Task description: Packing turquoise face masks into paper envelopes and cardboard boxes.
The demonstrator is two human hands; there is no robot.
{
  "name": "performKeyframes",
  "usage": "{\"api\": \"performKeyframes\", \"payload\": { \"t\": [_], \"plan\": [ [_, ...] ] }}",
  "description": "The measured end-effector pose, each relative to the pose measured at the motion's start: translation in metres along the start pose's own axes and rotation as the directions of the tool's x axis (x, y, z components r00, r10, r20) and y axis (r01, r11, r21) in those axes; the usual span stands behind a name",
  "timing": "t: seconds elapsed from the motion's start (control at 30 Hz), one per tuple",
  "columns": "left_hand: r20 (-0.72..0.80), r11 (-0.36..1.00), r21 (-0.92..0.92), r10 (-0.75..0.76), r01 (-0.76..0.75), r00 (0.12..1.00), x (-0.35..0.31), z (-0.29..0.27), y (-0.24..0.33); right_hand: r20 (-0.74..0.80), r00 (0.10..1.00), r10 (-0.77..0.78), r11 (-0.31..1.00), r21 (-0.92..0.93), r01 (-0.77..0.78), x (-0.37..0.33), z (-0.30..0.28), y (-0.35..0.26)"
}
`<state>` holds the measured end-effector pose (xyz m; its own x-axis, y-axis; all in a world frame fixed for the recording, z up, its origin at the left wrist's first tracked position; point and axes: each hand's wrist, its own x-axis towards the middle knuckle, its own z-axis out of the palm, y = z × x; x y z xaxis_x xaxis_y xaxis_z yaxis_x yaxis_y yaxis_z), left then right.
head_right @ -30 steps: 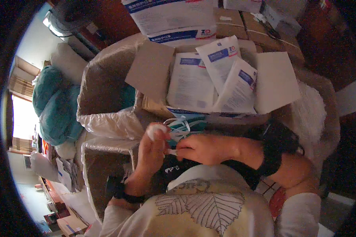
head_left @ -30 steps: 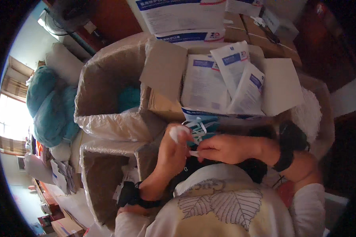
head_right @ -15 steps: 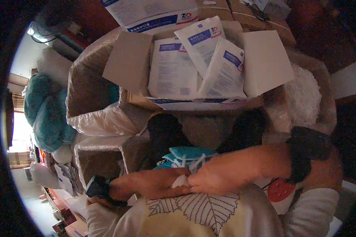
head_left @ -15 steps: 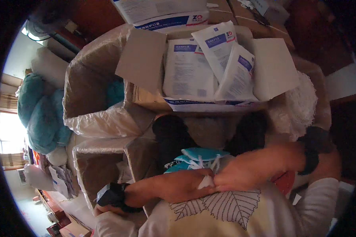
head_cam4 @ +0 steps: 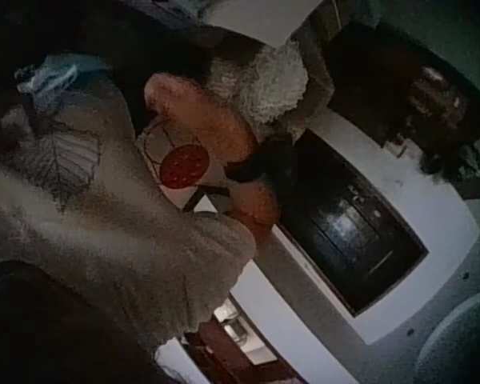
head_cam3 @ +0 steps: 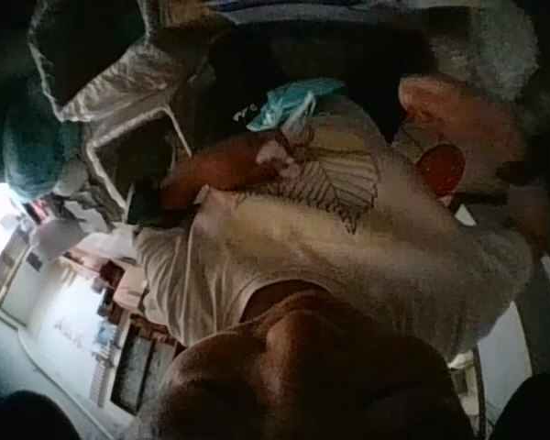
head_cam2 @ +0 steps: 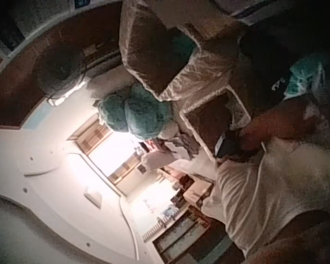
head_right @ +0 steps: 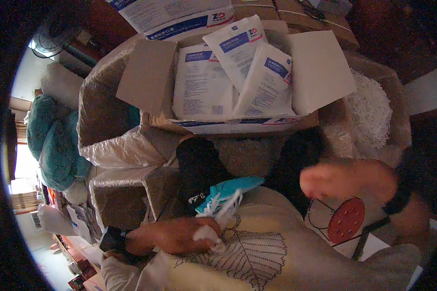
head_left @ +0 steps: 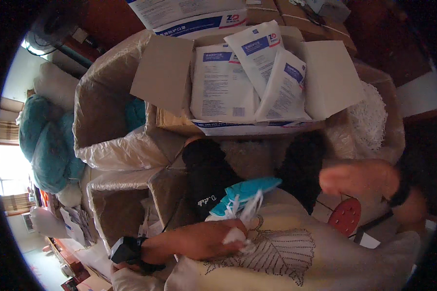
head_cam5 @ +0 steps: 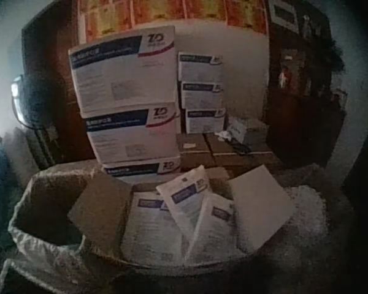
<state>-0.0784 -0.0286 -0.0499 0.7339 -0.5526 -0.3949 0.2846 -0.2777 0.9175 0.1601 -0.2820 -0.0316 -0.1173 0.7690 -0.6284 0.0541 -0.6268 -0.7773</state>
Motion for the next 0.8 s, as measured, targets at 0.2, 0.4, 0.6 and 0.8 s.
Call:
{"api": "performKeyframes", "payload": {
  "t": [0.2,0.4,0.6,0.8],
  "plan": [
    [-0.596,0.400,-0.732,0.016,-0.551,0.803,0.001,-0.018,-0.034,-0.312,0.944,0.106,0.892,0.449,0.048,0.125,0.013,0.109],
    [-0.678,0.244,-0.723,-0.067,-0.647,0.732,0.000,-0.024,-0.029,-0.516,0.840,-0.166,0.972,-0.229,0.051,0.205,0.032,0.118],
    [-0.681,0.077,-0.731,-0.126,-0.678,0.721,0.003,-0.017,0.009,-0.486,0.436,-0.757,0.611,-0.763,0.212,0.132,0.055,-0.018],
    [-0.758,-0.015,-0.652,0.020,-0.758,0.652,-0.002,-0.041,0.035,-0.299,0.852,-0.430,0.889,-0.307,0.340,0.146,0.066,-0.043]
  ]
}}
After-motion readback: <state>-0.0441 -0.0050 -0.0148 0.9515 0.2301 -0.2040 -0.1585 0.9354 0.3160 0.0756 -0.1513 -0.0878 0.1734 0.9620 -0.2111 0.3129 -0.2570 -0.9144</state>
